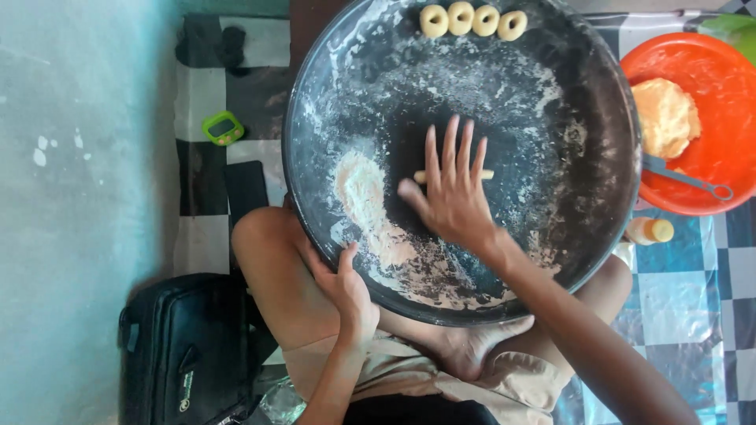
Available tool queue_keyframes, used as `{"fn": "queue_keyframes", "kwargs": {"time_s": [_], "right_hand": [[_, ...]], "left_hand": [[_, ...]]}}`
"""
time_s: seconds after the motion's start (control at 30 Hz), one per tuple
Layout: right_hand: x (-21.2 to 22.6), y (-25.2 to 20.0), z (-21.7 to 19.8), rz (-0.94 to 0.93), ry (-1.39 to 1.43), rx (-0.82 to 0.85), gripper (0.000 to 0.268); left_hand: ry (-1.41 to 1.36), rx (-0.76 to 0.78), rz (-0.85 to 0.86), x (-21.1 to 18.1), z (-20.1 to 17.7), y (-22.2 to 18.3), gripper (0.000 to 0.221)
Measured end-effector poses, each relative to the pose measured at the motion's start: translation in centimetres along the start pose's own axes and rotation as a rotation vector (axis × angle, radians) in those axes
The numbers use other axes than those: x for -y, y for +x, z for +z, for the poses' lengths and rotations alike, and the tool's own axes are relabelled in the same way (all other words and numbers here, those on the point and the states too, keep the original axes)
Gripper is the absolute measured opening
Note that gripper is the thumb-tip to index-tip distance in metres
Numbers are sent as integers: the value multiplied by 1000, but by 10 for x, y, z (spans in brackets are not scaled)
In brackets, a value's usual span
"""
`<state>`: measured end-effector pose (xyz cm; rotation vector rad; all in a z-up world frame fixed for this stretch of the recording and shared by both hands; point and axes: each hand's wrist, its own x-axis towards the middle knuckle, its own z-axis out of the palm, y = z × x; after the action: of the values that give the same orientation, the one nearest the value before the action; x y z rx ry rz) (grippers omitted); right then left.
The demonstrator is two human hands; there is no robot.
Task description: Shaping small pieces of dough into rings by rolling them between hands and on a tray.
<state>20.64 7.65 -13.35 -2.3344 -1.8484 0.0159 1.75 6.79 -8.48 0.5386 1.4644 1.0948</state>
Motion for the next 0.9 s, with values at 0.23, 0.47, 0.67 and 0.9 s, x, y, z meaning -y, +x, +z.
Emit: {"fn": "queue_keyframes", "kwargs": {"time_s": [0.23,0.47,0.67,0.9], "right_hand": [[21,-70,-20,-23,-76,221,101],[18,-36,-13,71,25,252,102],[-11,60,-2,92,41,70,76],[-16,105,0,248,55,122,84]], "left_hand": [[9,-22,-23,-19,7,-10,77],[-31,-15,-47,-15,6,-8,81],[-10,51,88,8,-2,0,88],[-180,69,-70,7,-15,10,63]]}}
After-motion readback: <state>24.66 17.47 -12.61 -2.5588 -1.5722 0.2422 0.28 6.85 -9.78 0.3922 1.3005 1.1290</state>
